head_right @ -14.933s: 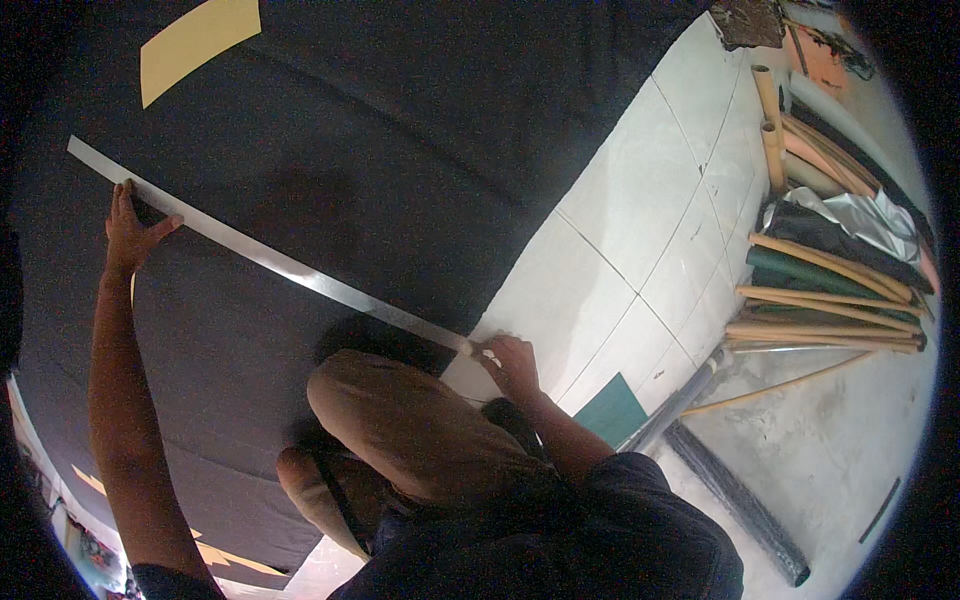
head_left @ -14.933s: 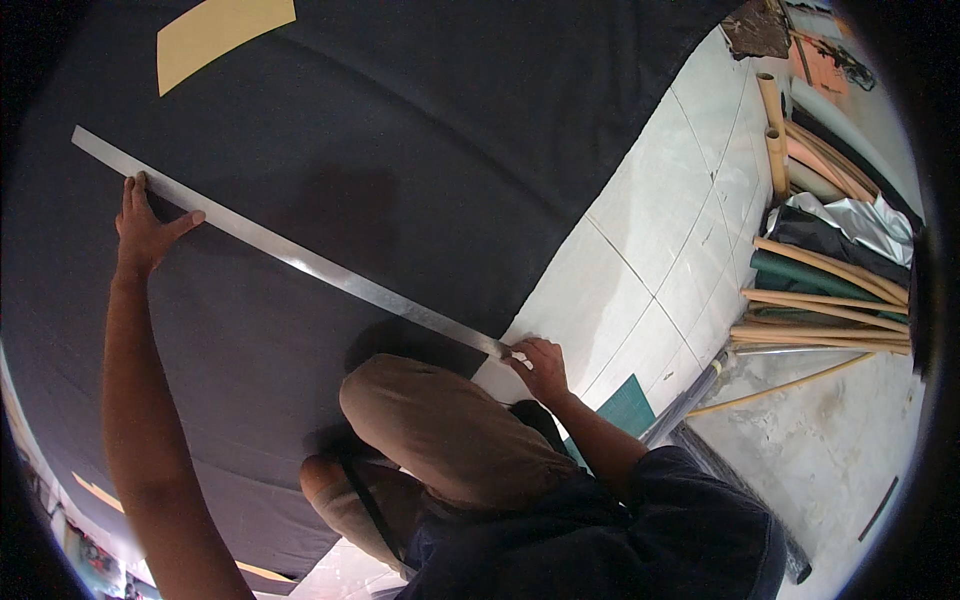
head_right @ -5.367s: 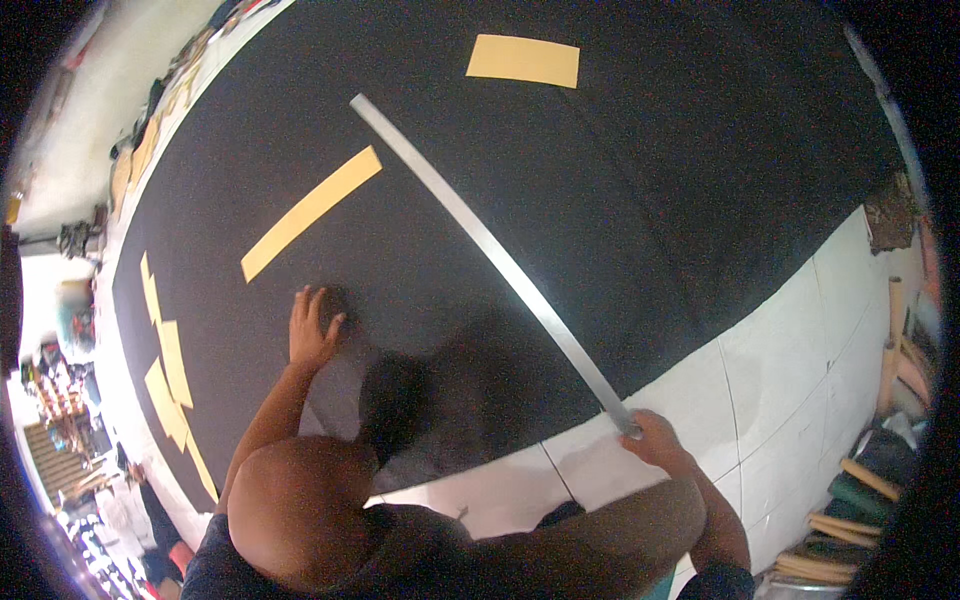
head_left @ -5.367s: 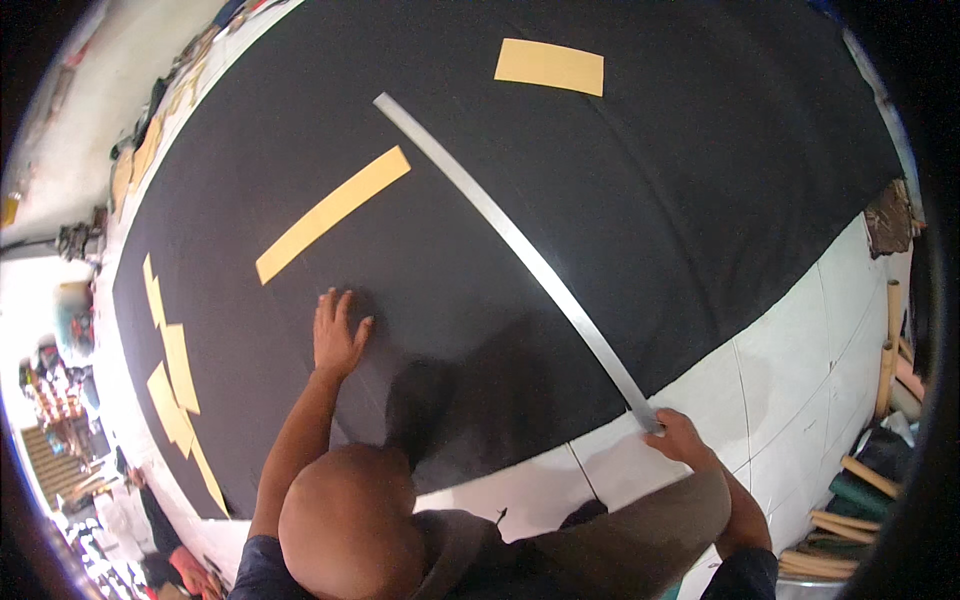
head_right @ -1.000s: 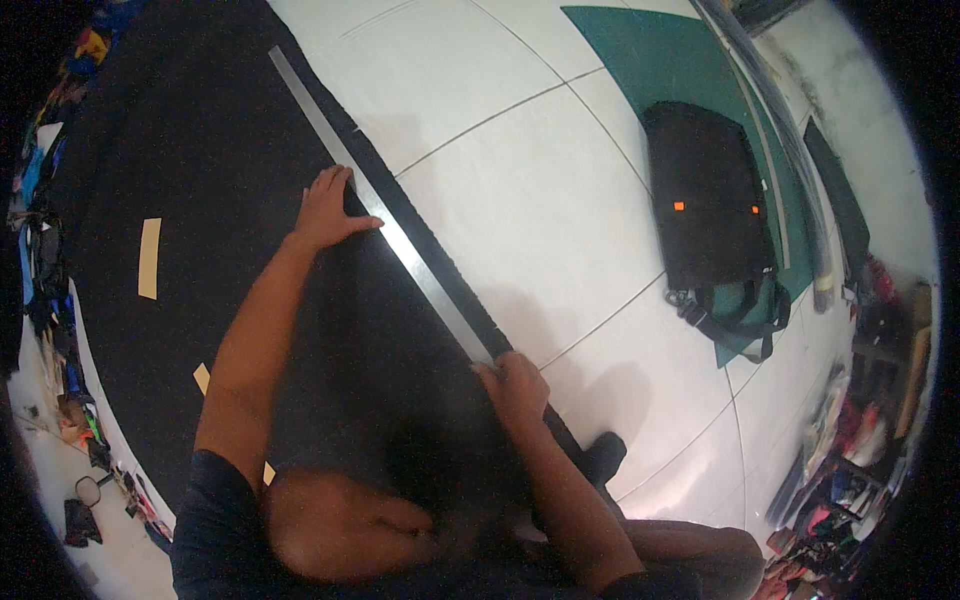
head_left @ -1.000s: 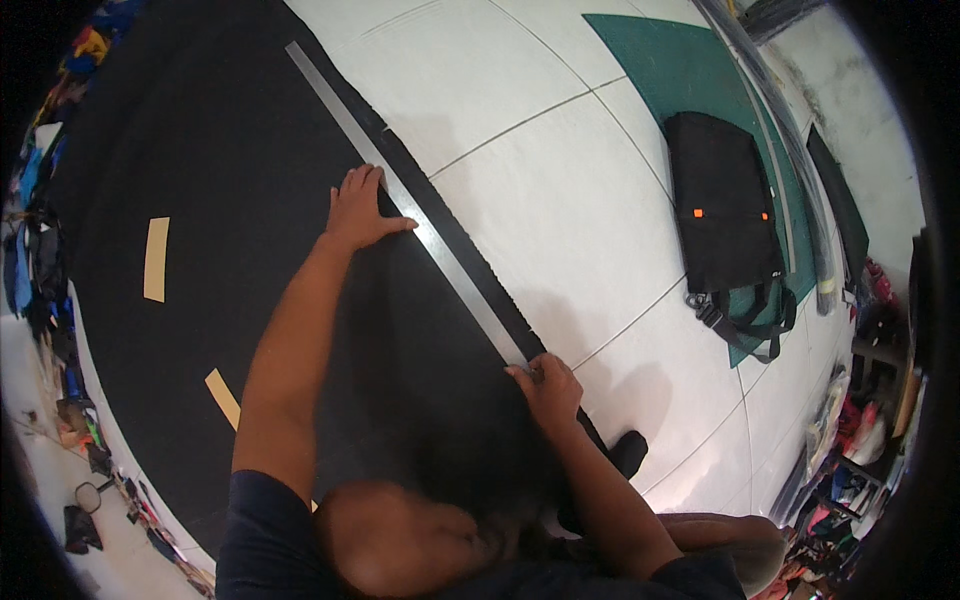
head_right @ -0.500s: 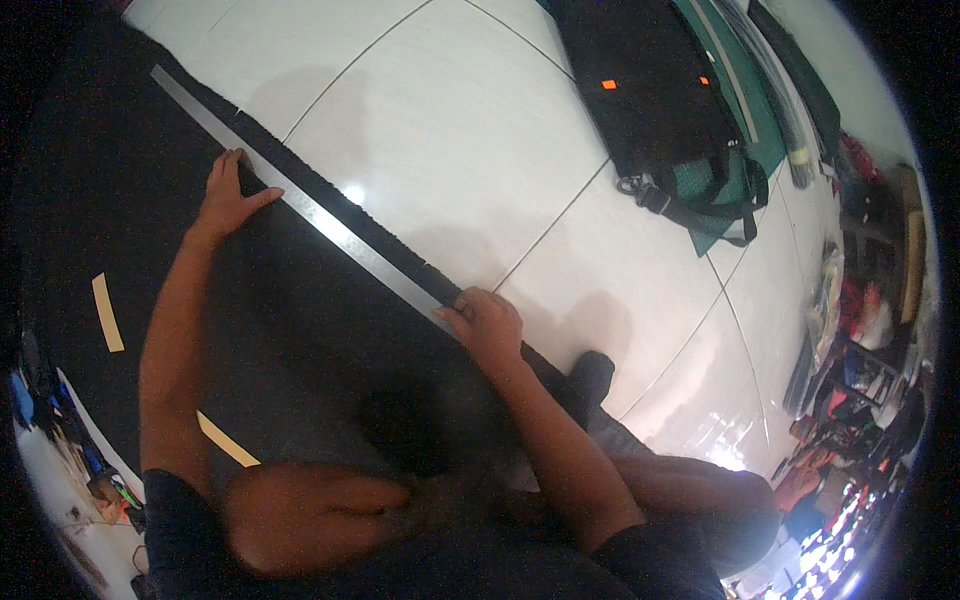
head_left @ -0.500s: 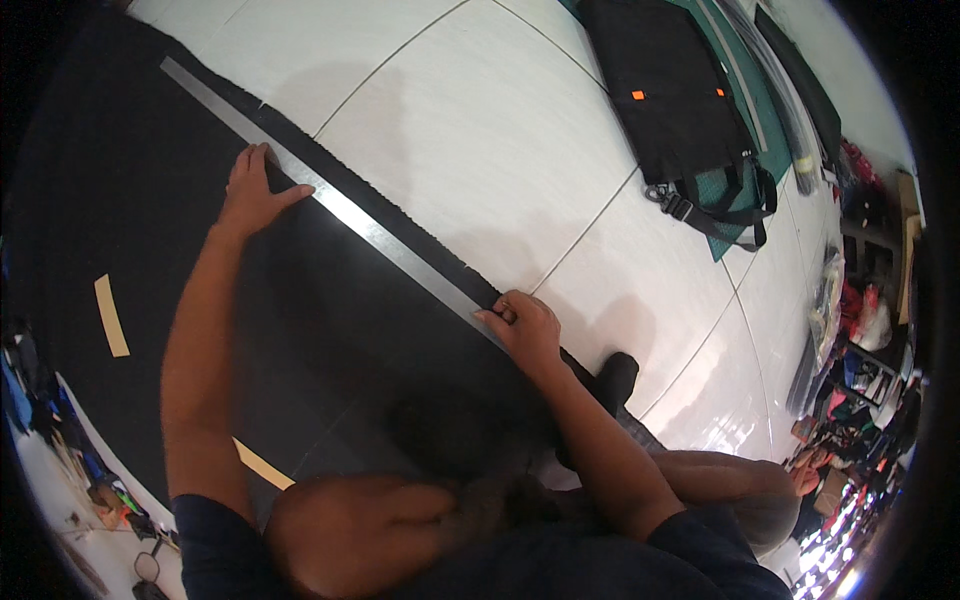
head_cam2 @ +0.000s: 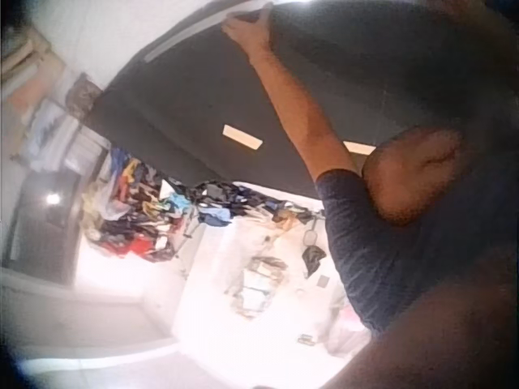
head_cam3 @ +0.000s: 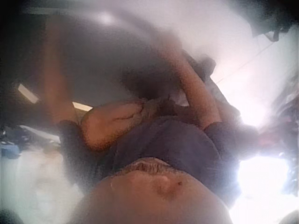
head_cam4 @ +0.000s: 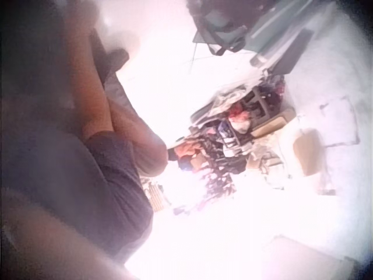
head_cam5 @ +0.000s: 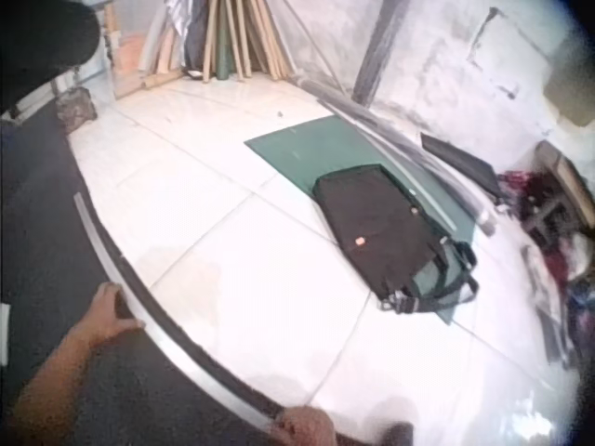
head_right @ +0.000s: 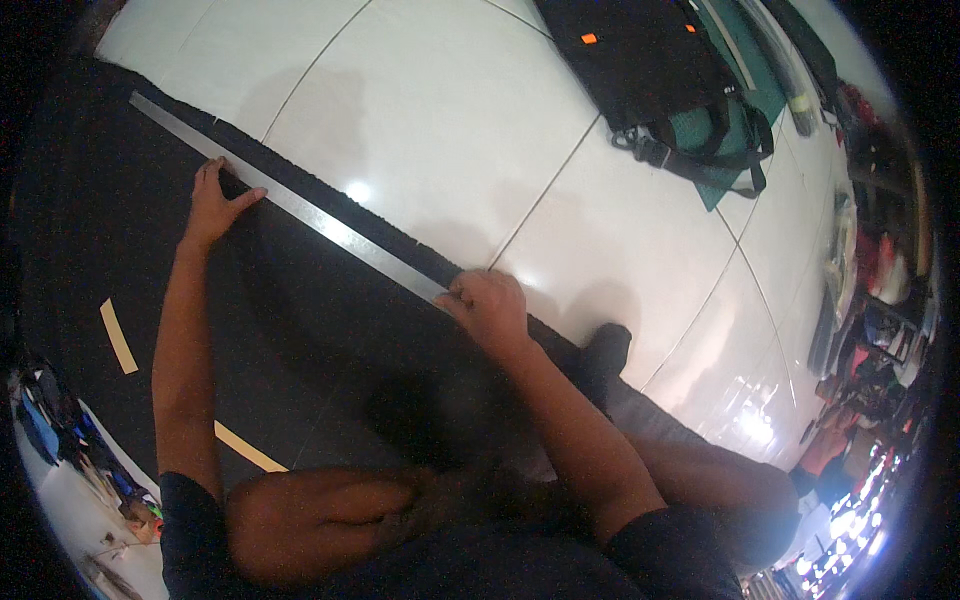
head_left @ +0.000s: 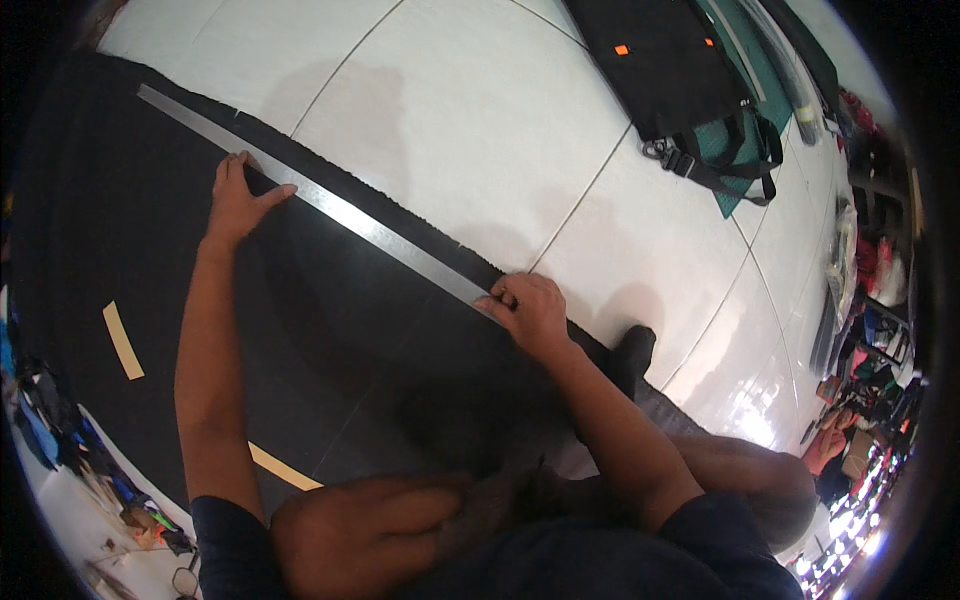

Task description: The person kneels on a large black fabric laid on the floor, uses a metal ruler and pencil to draw straight lines, and places cardboard templates on the fabric to trace additional shapes. The person repeatedly repositions the ruler and templates to mark multiple sections of the fabric.

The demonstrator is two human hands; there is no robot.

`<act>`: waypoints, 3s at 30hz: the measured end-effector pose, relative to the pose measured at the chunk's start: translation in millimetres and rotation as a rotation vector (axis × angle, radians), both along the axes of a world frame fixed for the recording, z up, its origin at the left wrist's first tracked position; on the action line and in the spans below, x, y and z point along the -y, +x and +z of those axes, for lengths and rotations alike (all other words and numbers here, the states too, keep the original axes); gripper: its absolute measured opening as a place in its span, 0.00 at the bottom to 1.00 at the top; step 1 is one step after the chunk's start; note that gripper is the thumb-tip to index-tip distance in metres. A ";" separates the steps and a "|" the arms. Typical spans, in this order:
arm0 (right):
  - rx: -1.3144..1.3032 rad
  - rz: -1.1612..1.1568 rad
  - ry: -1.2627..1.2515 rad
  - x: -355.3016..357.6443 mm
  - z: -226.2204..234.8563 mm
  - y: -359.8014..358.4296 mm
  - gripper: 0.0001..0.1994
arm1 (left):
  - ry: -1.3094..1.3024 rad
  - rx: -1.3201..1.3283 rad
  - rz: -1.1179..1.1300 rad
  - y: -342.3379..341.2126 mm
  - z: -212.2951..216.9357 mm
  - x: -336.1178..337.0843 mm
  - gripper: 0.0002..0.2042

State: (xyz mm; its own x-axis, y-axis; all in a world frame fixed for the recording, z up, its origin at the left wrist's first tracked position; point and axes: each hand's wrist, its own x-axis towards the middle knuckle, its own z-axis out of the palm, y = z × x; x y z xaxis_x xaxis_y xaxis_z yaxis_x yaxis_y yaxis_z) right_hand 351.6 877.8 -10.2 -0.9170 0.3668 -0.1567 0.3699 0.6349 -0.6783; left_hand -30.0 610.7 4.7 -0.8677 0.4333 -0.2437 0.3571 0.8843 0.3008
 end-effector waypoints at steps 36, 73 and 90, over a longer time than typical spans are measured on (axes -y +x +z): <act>0.066 -0.024 -0.003 1.3 -1.6 -4.3 0.15 | -0.105 0.068 0.083 -8.3 -0.8 -2.5 0.67; -0.013 0.064 0.105 4.9 1.1 -6.1 0.18 | -0.174 0.067 0.064 -16.0 1.1 -3.8 0.67; 0.058 0.005 -0.006 0.7 -6.5 0.7 0.16 | -0.020 0.052 0.050 -17.2 -11.7 2.7 0.65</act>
